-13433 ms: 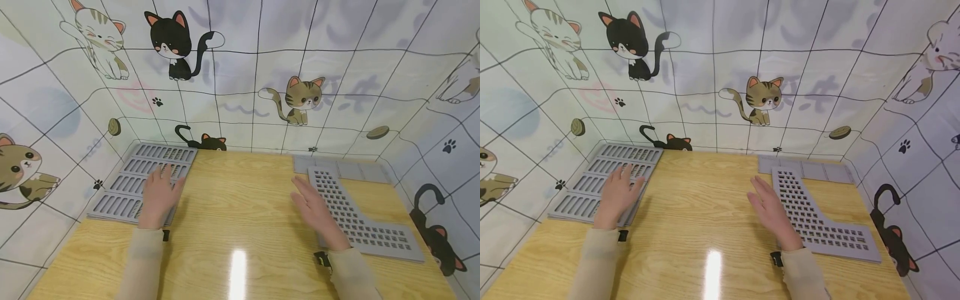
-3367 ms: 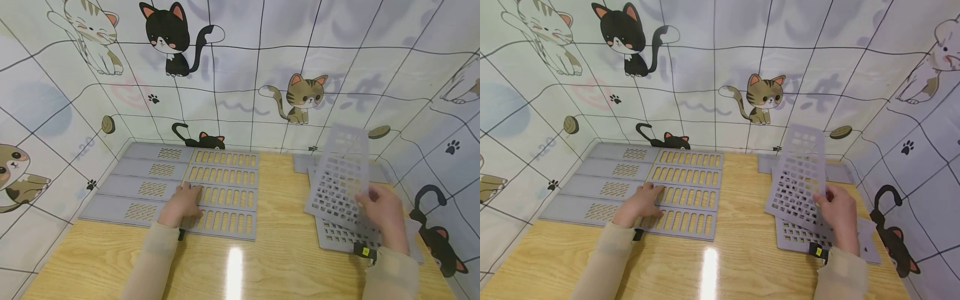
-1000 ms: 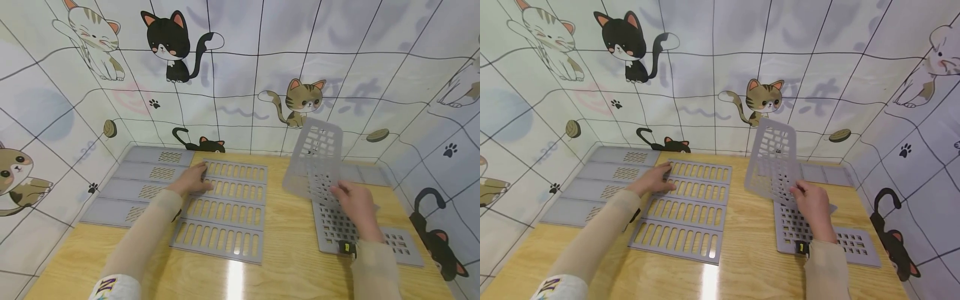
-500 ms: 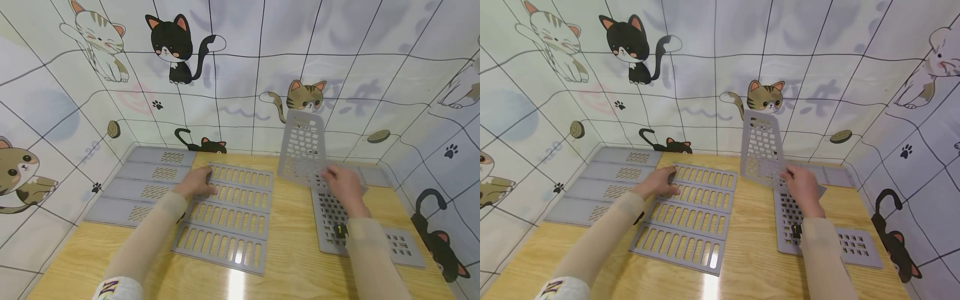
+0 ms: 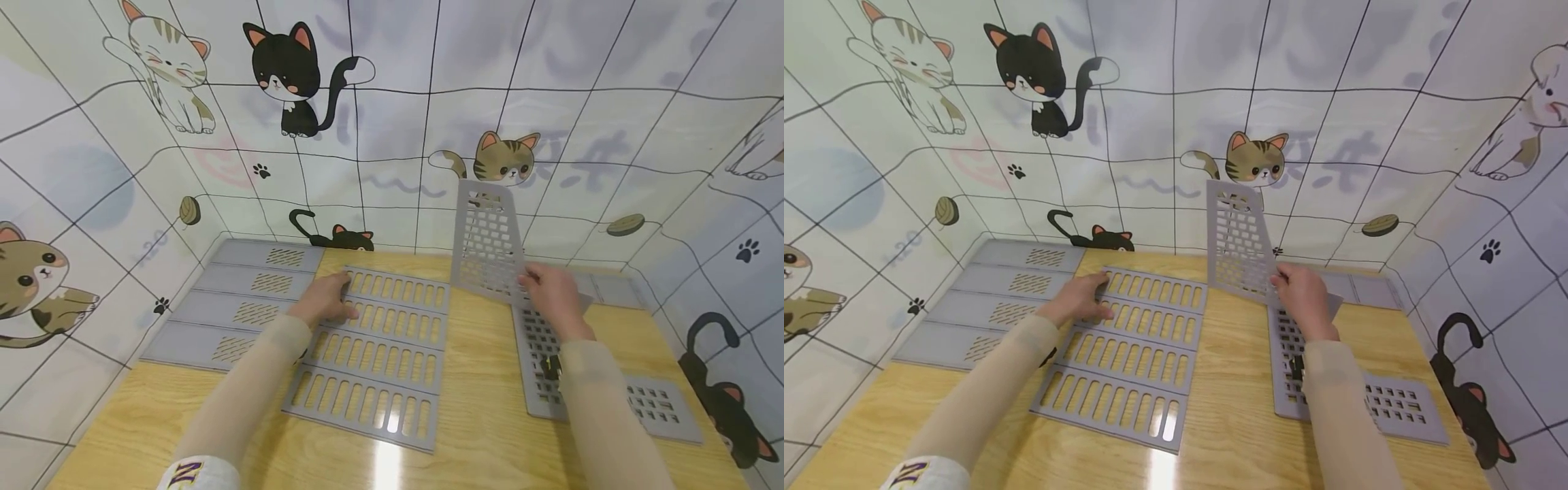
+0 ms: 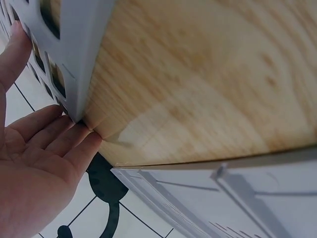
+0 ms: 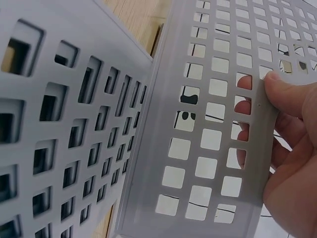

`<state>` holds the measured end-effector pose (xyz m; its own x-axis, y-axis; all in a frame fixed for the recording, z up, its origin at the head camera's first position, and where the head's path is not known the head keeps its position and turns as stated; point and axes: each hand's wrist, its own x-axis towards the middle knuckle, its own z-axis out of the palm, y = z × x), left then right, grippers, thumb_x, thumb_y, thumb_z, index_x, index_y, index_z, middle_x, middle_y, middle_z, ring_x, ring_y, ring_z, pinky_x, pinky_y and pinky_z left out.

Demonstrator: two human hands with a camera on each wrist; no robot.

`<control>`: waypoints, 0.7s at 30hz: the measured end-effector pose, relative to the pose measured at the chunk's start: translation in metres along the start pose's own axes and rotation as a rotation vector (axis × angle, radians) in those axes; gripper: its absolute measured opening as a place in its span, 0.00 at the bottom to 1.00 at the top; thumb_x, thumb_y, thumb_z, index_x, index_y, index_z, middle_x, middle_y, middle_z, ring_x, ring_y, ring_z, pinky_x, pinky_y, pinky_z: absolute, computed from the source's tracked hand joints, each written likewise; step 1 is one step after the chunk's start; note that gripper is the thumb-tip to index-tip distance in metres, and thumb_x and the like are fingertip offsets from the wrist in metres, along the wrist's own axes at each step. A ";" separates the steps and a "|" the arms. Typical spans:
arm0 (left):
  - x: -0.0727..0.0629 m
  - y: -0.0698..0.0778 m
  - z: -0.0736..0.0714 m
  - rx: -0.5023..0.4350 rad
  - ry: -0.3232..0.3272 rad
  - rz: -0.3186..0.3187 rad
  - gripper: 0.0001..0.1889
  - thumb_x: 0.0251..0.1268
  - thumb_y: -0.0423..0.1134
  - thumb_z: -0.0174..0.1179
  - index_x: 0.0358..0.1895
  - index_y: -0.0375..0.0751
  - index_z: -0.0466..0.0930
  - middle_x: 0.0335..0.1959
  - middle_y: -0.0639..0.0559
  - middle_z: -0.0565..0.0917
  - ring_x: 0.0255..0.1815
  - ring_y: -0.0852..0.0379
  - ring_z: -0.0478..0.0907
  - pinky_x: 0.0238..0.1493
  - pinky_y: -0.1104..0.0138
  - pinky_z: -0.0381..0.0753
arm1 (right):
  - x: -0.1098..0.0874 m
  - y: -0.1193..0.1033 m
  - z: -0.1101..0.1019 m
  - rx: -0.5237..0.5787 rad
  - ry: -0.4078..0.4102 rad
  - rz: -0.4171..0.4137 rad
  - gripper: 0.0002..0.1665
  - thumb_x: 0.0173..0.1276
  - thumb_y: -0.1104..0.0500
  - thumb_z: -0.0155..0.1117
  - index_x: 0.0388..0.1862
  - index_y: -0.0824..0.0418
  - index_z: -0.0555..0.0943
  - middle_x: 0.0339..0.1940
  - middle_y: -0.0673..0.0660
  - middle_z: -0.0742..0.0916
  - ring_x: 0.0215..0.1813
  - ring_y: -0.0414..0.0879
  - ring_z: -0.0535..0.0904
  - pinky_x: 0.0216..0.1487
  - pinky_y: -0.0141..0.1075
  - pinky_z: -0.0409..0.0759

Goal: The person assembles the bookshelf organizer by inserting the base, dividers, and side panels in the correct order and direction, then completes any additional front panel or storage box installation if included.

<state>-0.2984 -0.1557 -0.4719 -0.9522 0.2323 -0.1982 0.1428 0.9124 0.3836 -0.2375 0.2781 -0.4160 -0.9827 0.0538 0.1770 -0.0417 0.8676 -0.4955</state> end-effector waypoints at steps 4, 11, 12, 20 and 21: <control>0.001 0.001 0.001 -0.007 0.001 -0.009 0.53 0.52 0.53 0.80 0.79 0.37 0.63 0.81 0.41 0.62 0.81 0.40 0.59 0.80 0.51 0.58 | 0.003 -0.001 0.001 -0.013 0.000 -0.013 0.13 0.79 0.61 0.60 0.56 0.64 0.84 0.48 0.66 0.90 0.40 0.55 0.82 0.40 0.51 0.80; -0.003 0.002 0.000 -0.009 -0.009 0.005 0.53 0.53 0.51 0.79 0.79 0.36 0.61 0.81 0.41 0.61 0.81 0.40 0.59 0.80 0.50 0.58 | 0.008 0.002 0.001 -0.022 0.007 -0.050 0.09 0.78 0.61 0.61 0.48 0.64 0.85 0.34 0.62 0.89 0.29 0.51 0.75 0.28 0.41 0.71; -0.003 0.002 0.000 -0.008 -0.009 0.008 0.53 0.54 0.51 0.79 0.79 0.36 0.61 0.81 0.41 0.61 0.81 0.40 0.59 0.80 0.50 0.58 | 0.009 0.003 0.001 -0.021 0.006 -0.054 0.09 0.78 0.61 0.61 0.48 0.65 0.85 0.34 0.63 0.89 0.29 0.51 0.74 0.28 0.40 0.70; -0.006 0.005 -0.001 -0.004 -0.008 0.024 0.52 0.55 0.51 0.79 0.80 0.36 0.61 0.81 0.40 0.61 0.81 0.40 0.59 0.80 0.51 0.59 | 0.024 0.003 0.000 -0.026 -0.043 -0.060 0.13 0.78 0.61 0.61 0.54 0.65 0.85 0.47 0.65 0.90 0.37 0.54 0.79 0.37 0.46 0.76; -0.006 0.005 -0.002 -0.005 -0.011 0.024 0.52 0.55 0.51 0.79 0.80 0.36 0.60 0.81 0.40 0.60 0.81 0.40 0.59 0.80 0.51 0.59 | 0.026 0.003 -0.001 -0.020 -0.049 -0.057 0.12 0.78 0.61 0.61 0.53 0.64 0.86 0.47 0.65 0.90 0.37 0.53 0.78 0.36 0.44 0.75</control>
<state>-0.2921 -0.1528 -0.4670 -0.9456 0.2577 -0.1985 0.1640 0.9047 0.3932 -0.2634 0.2827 -0.4126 -0.9865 -0.0201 0.1625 -0.0951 0.8782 -0.4687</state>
